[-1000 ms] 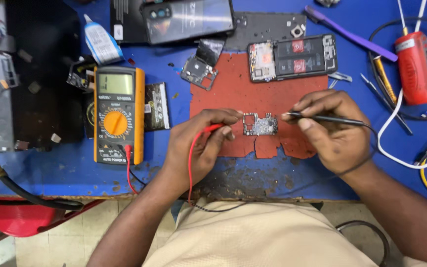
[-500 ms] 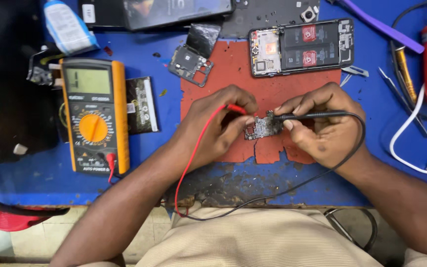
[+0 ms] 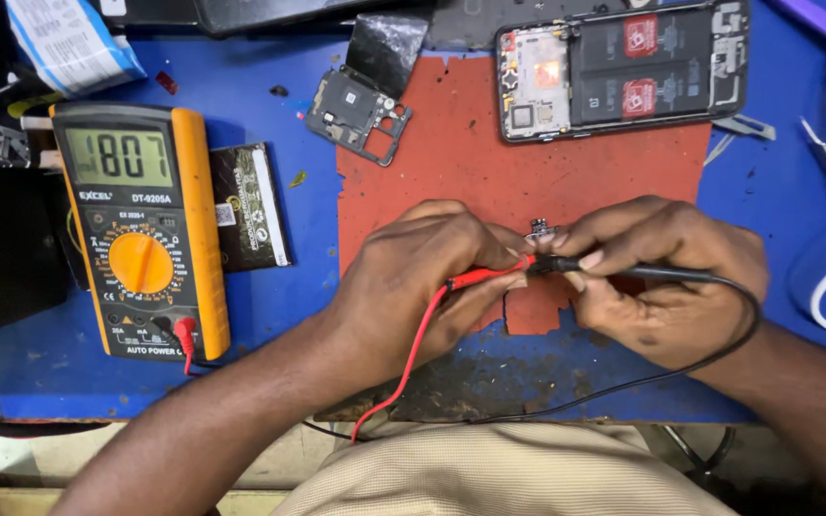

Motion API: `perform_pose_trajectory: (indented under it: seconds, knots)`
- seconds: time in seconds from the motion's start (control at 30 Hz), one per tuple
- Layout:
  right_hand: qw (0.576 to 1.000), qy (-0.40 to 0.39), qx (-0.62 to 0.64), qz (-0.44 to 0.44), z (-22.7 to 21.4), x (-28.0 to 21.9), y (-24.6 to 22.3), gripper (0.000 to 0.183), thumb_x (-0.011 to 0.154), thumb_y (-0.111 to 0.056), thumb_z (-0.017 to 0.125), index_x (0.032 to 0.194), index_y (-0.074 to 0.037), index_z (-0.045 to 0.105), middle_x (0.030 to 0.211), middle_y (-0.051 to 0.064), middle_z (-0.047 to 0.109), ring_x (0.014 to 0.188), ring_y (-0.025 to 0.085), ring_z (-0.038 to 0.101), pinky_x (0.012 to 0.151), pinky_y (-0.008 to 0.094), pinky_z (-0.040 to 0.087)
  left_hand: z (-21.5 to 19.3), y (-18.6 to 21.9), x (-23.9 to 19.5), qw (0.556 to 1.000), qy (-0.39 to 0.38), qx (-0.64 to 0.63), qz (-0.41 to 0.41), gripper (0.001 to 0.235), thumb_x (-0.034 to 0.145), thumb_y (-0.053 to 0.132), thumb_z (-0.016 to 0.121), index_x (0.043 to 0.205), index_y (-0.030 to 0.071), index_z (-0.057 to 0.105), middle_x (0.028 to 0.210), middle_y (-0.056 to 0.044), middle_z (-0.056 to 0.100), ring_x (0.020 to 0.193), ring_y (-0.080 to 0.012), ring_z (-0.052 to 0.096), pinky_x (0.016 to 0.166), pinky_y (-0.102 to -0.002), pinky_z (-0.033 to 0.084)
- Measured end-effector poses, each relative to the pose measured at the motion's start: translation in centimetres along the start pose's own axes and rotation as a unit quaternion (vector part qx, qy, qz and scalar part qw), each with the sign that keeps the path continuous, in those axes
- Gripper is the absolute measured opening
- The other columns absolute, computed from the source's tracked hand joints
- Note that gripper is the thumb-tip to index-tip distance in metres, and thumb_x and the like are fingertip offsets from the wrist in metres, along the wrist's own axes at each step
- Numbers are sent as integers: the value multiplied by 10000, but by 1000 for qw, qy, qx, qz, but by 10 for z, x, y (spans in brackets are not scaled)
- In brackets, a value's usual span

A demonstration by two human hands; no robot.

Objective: The person uses a multimeter to test a small circuit board. They place the probes on various points of the board while observing the readings on the multimeter display.

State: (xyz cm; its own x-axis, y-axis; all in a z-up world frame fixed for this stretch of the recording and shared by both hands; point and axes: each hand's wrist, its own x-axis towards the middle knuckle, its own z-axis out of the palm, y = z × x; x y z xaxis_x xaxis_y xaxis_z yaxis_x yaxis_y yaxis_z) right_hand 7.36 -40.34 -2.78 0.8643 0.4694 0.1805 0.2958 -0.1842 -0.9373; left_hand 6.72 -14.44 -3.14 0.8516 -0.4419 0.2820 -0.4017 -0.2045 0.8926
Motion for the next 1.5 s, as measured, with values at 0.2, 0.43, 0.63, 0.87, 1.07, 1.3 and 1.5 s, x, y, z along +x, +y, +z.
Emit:
perform_pose_trajectory:
  seconds: [0.2, 0.43, 0.63, 0.87, 1.07, 1.3, 1.5]
  knots:
    - [1000, 9, 8, -6, -1, -1, -3, 248, 888, -63, 752, 1025, -55, 545, 1111, 147, 689, 1069, 215, 746, 938, 329, 653, 4, 5, -3, 1000, 22, 2, 13, 223, 975, 109, 785, 1113, 74, 614, 1060, -80, 744, 1011, -247, 753, 963, -366, 583]
    - [999, 21, -35, -4, -2, -11, 4, 248, 876, -3, 733, 1023, -37, 536, 1092, 164, 681, 1048, 243, 742, 891, 316, 648, 3, 4, -7, 1000, 8, 8, -1, 214, 993, 127, 784, 1098, 75, 604, 1110, -61, 736, 1018, -225, 733, 965, -354, 565]
    - [995, 57, -61, 49, -9, -1, 0, 209, 867, 10, 691, 976, -8, 514, 1009, 191, 711, 933, 204, 746, 789, 284, 633, -2, 3, -3, 999, 4, 51, -3, 222, 992, 127, 781, 1067, 79, 578, 1082, -30, 710, 1003, -213, 676, 944, -360, 495]
    - [990, 32, -131, 43, -7, 1, -6, 202, 861, 39, 681, 953, 20, 502, 992, 224, 721, 904, 199, 741, 768, 297, 622, -5, 3, 1, 996, -32, 82, -14, 225, 973, 140, 780, 1066, 91, 581, 1110, -25, 712, 1079, -231, 645, 984, -387, 473]
    - [989, 41, -134, 41, -3, 5, -7, 219, 866, 78, 701, 936, 32, 499, 991, 235, 723, 930, 228, 753, 787, 323, 640, -5, 0, 1, 997, -19, 75, -5, 251, 957, 85, 782, 1066, 71, 557, 1118, -43, 705, 1084, -248, 653, 982, -395, 503]
    - [992, 27, -119, 25, 1, 12, -11, 227, 849, 88, 747, 923, 55, 535, 1001, 254, 721, 951, 268, 758, 771, 333, 659, -6, -1, 1, 997, -16, 68, -32, 260, 941, 58, 782, 1064, 57, 552, 1075, -47, 700, 1029, -248, 668, 900, -376, 537]
    - [988, 9, -154, -32, 4, 18, -14, 248, 863, 83, 772, 960, 54, 546, 1011, 247, 721, 1024, 292, 757, 836, 334, 649, -7, -1, 2, 996, -16, 79, -25, 263, 922, 57, 789, 1056, 70, 563, 1040, -29, 704, 983, -223, 673, 913, -387, 512]
